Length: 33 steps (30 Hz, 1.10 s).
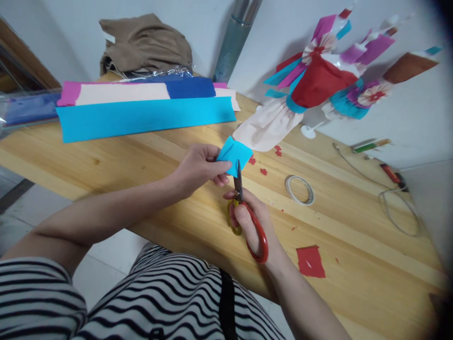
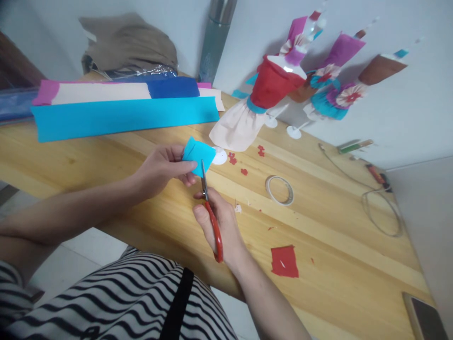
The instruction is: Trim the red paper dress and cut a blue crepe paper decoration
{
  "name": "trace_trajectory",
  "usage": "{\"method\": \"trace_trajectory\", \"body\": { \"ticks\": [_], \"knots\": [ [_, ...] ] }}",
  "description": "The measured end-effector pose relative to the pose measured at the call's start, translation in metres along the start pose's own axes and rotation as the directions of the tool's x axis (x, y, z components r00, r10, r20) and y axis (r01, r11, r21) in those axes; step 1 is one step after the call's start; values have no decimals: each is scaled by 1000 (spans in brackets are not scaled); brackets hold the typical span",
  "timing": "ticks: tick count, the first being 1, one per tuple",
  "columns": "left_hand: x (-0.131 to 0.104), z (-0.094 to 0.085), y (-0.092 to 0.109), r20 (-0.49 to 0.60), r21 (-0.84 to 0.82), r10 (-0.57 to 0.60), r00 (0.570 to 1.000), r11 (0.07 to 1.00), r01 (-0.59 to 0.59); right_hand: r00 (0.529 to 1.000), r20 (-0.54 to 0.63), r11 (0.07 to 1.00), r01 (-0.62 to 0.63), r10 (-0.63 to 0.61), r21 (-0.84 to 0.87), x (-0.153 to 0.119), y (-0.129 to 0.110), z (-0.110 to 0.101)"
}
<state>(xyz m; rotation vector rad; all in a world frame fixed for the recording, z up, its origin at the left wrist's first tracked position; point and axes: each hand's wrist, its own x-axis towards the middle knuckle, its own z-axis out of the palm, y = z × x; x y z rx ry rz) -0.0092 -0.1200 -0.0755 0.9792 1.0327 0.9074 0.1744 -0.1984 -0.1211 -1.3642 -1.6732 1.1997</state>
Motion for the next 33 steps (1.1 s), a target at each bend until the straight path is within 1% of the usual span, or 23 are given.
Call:
{"method": "trace_trajectory", "body": {
  "ticks": [9, 20, 26, 33],
  "knots": [
    [0, 0, 0, 9, -12, -7, 1000, 1000, 7, 1000, -2, 1000, -11, 11, 10, -2, 3, -1],
    [0, 1, 2, 9, -20, -41, 999, 999, 42, 998, -13, 998, -56, 56, 28, -4, 4, 0],
    [1, -1, 1, 22, -32, -20, 1000, 999, 21, 998, -18, 998, -60, 61, 10, -2, 5, 0],
    [1, -1, 0, 26, -20, -28, 999, 999, 29, 999, -23, 999, -46, 47, 11, -4, 6, 0]
  ]
}}
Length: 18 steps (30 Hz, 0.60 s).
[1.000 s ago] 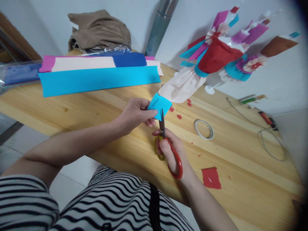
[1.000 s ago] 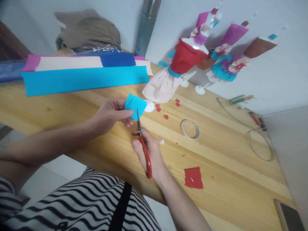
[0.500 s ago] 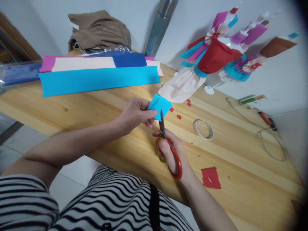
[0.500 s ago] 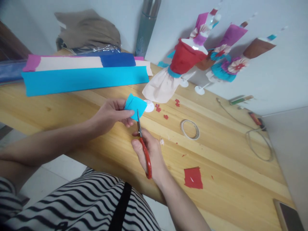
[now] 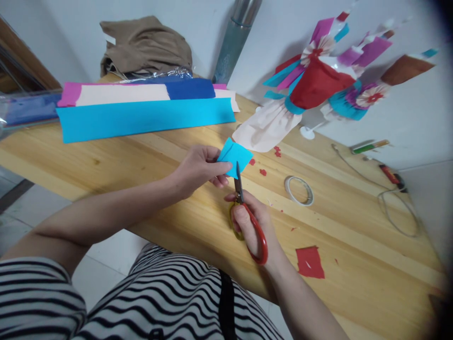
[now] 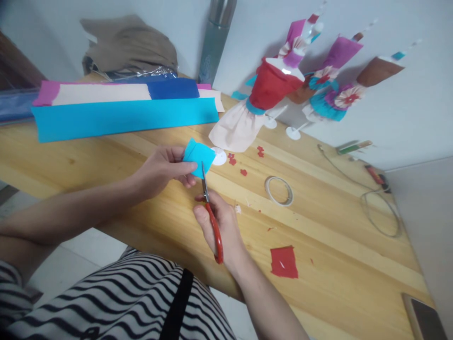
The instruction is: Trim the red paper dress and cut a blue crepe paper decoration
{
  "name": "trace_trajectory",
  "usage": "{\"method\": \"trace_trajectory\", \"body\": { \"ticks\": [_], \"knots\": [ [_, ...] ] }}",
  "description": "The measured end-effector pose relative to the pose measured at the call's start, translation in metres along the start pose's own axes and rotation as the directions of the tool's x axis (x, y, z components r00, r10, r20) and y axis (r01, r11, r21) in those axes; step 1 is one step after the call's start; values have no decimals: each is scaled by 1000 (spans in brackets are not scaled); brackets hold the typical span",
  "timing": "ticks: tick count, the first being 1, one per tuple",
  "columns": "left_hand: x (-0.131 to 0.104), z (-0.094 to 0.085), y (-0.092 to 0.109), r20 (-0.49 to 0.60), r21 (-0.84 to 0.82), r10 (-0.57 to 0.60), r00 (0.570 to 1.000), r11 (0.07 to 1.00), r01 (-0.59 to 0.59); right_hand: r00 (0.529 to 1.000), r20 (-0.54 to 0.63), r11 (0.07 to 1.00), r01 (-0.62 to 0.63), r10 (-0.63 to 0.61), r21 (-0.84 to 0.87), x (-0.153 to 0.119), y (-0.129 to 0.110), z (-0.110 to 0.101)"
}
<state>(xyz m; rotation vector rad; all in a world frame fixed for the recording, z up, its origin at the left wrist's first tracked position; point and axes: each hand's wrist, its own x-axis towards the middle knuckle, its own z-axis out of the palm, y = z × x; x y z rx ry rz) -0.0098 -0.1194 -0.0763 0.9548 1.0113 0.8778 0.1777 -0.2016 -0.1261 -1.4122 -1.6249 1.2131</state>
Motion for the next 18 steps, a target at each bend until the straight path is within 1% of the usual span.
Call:
{"method": "trace_trajectory", "body": {
  "ticks": [6, 12, 18],
  "knots": [
    [1, -1, -2, -7, -6, 24, 1000, 1000, -24, 1000, -8, 1000, -10, 10, 9, -1, -1, 1],
    [0, 1, 1, -24, 0, 5, 1000, 1000, -5, 1000, -9, 1000, -5, 5, 19, -2, -2, 1],
    [0, 0, 1, 3, -23, 13, 1000, 1000, -12, 1000, -27, 1000, -4, 5, 27, -3, -1, 0]
  ]
}}
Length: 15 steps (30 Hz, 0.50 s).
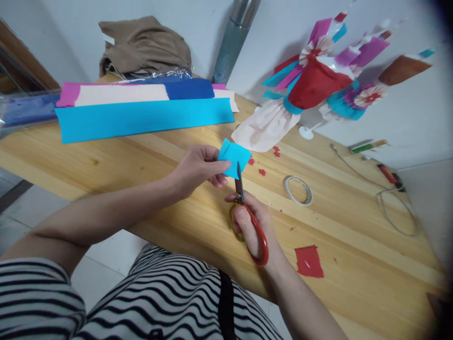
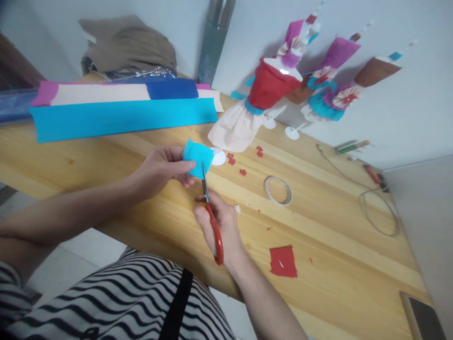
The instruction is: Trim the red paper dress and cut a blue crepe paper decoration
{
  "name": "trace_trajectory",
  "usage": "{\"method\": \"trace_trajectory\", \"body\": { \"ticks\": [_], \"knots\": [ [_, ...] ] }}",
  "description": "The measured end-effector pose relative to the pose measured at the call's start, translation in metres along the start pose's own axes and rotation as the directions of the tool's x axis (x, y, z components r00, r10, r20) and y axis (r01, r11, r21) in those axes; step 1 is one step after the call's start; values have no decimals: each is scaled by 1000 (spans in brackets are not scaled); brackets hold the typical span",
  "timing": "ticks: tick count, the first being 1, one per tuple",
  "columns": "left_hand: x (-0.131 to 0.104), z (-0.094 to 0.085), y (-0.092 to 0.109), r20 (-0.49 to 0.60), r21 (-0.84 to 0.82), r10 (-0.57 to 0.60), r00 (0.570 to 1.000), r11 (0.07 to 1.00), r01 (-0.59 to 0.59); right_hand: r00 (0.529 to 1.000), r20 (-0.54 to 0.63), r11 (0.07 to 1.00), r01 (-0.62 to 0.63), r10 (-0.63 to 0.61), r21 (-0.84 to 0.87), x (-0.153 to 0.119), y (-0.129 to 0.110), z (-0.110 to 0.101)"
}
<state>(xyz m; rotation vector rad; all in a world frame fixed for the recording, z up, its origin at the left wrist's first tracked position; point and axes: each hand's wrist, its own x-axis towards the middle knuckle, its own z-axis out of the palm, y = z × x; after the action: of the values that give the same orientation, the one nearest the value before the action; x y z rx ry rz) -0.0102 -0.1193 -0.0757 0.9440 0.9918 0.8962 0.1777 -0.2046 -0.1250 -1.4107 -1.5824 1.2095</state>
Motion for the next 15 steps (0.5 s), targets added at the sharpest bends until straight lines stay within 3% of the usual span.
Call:
{"method": "trace_trajectory", "body": {
  "ticks": [15],
  "knots": [
    [2, 0, -5, 29, -58, -16, 999, 998, 17, 999, -31, 1000, 24, -24, 4, 1, 2, -2]
  ]
}}
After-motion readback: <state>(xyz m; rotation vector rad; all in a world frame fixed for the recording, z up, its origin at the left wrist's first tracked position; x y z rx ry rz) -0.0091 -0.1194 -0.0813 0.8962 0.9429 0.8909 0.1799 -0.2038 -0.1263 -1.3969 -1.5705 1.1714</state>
